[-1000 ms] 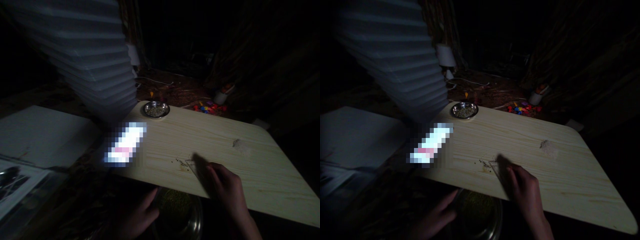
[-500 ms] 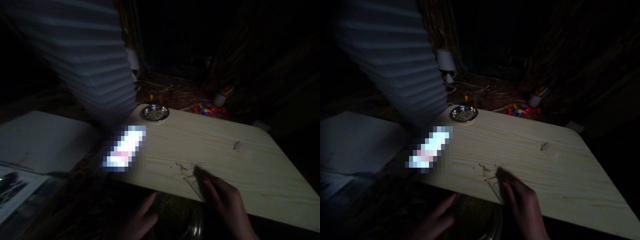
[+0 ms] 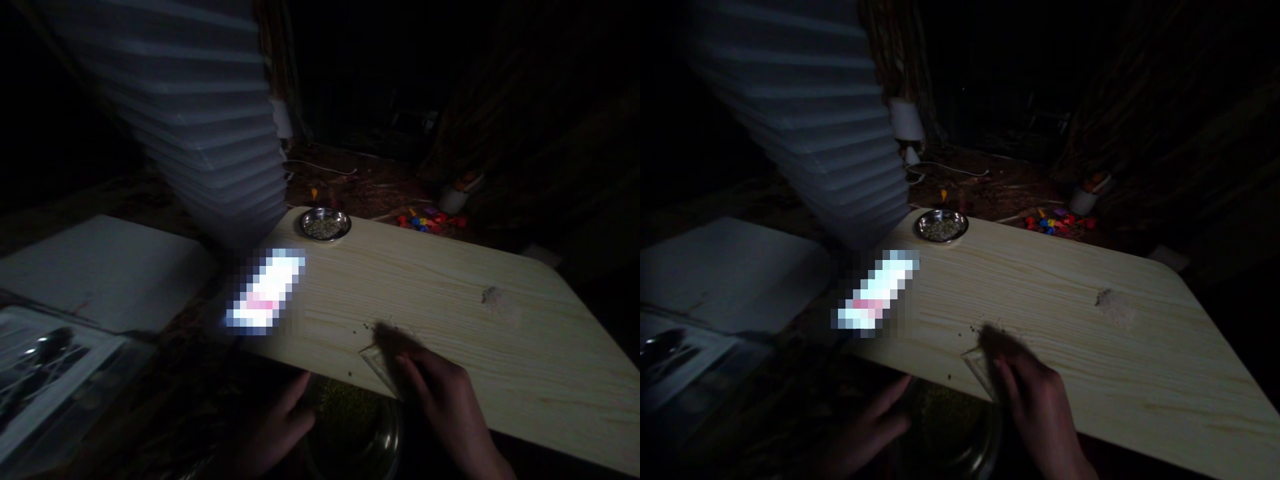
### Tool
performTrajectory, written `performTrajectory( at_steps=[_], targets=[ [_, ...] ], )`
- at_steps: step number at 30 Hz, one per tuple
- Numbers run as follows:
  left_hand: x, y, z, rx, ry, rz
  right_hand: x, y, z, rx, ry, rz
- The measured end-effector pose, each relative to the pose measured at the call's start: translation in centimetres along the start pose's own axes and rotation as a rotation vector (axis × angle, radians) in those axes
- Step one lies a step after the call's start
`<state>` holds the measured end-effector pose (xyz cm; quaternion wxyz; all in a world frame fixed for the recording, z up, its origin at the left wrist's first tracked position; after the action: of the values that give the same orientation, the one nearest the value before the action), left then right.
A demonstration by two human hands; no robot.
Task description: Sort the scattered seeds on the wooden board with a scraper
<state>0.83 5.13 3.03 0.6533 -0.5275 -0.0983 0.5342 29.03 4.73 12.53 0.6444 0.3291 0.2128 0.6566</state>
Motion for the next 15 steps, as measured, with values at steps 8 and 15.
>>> performTrajectory(
  at_steps=[8, 15],
  targets=[
    [-0.2, -0.1, 0.6, -0.019, -0.053, -0.021, 3.1, 1.1, -1.3, -0.092, -0.040, 0.021],
    [-0.6, 0.1, 0.9, -0.183, -0.023, 0.009, 2.4, 2.4, -2.6, -0.011, 0.081, 0.105]
  ],
)
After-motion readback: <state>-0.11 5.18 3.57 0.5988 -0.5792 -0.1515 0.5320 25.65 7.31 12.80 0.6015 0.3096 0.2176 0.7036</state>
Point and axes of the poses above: each hand's wrist, its own x-axis towards the middle knuckle, its own z-axis out of the back of the hand, y = z × x, the point moved 4 cm from there along x, towards the middle knuckle, and after that the axes turned 2 degrees about -z, right-handed, at the moved point
